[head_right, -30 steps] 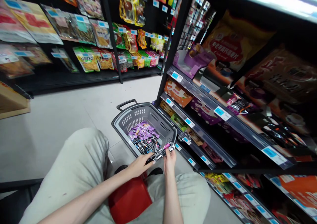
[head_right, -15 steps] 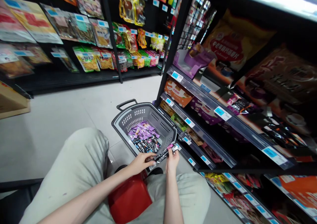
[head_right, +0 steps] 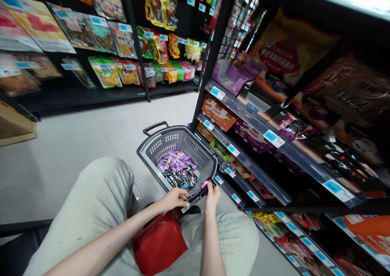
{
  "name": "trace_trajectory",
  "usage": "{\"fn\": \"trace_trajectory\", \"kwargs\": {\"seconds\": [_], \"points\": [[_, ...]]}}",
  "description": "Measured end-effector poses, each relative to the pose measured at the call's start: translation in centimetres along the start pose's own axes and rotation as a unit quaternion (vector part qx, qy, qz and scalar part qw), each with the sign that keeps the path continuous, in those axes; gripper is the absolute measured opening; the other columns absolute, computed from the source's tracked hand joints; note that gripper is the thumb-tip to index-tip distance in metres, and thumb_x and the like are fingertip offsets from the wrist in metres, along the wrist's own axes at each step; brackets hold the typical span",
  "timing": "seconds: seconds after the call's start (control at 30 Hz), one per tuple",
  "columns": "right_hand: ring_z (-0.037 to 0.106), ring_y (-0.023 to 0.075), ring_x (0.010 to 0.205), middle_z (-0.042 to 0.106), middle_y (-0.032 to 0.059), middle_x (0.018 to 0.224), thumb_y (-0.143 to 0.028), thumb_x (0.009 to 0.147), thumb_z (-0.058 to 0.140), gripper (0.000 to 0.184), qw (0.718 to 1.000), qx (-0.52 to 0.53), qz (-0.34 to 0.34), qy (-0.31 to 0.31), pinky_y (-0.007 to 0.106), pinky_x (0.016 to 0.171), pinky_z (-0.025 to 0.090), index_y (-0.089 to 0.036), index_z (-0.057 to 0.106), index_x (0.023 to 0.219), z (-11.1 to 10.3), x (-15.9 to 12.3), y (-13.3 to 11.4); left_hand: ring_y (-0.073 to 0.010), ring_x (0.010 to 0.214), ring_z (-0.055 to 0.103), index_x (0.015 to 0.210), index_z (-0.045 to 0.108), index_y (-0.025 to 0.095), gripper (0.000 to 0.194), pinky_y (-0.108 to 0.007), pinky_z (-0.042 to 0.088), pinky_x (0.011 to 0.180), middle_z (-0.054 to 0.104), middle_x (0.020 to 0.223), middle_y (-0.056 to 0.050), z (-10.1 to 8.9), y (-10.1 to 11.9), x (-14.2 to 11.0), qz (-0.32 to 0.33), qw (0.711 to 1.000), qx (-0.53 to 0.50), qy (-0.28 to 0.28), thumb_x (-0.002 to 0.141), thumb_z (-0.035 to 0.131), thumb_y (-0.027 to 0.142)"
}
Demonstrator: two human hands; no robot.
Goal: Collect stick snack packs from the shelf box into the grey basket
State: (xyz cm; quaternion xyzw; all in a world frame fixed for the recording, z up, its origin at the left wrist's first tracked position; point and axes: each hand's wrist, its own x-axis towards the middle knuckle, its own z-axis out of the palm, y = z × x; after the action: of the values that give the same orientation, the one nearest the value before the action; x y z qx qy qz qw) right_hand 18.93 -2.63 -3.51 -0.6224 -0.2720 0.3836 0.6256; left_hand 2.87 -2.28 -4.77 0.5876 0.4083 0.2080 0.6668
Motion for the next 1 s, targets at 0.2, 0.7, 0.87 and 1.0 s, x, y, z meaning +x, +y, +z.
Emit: {"fn": "trace_trajectory", "kwargs": {"seconds": [0.2, 0.7, 0.87, 1.0], "points": [[0.052, 0.0126, 0.058, 0.062, 0.0001, 0.063, -0.039, 0.065, 0.055, 0.028, 0.999, -0.024, -0.001, -0.022, 0.024, 0.058, 0.039, -0.013, 0.06, 0.073, -0.1, -0.2, -0.3, -0.0059, 0.044, 0.032, 0.062, 0.055, 0.012, 0.025, -0.018, 0.023, 0.043, 0.037, 0.044, 0.008, -0.2, 1.0, -0.5, 0.017, 0.996, 0.009, -0.082, 0.052, 0.066, 0.033], [0.059, 0.017, 0.068, 0.066, 0.0022, 0.075, -0.021, 0.049, 0.071, 0.032, 0.953, -0.054, 0.079, -0.286, 0.031, 0.068, 0.044, -0.016, 0.059, 0.078, 1.9, -2.0, -0.4, -0.0059, 0.045, 0.029, 0.059, 0.054, 0.012, 0.017, -0.019, 0.02, 0.045, 0.034, 0.045, 0.008, -0.9, 0.3, 0.3, 0.013, 0.999, -0.024, 0.027, 0.058, 0.059, 0.027], [0.059, 0.0172, 0.066, 0.067, 0.0025, 0.073, -0.025, 0.052, 0.069, 0.028, 0.966, -0.061, 0.072, -0.243, 0.03, 0.066, 0.045, -0.016, 0.059, 0.077, 1.7, -1.8, -0.2, -0.0055, 0.045, 0.033, 0.059, 0.055, 0.011, 0.019, -0.018, 0.025, 0.045, 0.039, 0.046, 0.008, -0.9, 0.6, 0.0, -0.008, 0.997, -0.072, -0.029, 0.052, 0.065, 0.027], [0.06, 0.018, 0.069, 0.067, 0.0038, 0.075, -0.028, 0.054, 0.067, 0.024, 0.972, -0.057, 0.07, -0.219, 0.03, 0.067, 0.044, -0.015, 0.06, 0.073, 1.5, -1.4, 0.1, -0.0096, 0.052, 0.048, 0.063, 0.056, 0.012, 0.028, -0.024, 0.041, 0.052, 0.052, 0.055, 0.006, -0.7, 1.2, -0.7, -0.086, 0.976, -0.165, -0.116, 0.045, 0.07, 0.028]]}}
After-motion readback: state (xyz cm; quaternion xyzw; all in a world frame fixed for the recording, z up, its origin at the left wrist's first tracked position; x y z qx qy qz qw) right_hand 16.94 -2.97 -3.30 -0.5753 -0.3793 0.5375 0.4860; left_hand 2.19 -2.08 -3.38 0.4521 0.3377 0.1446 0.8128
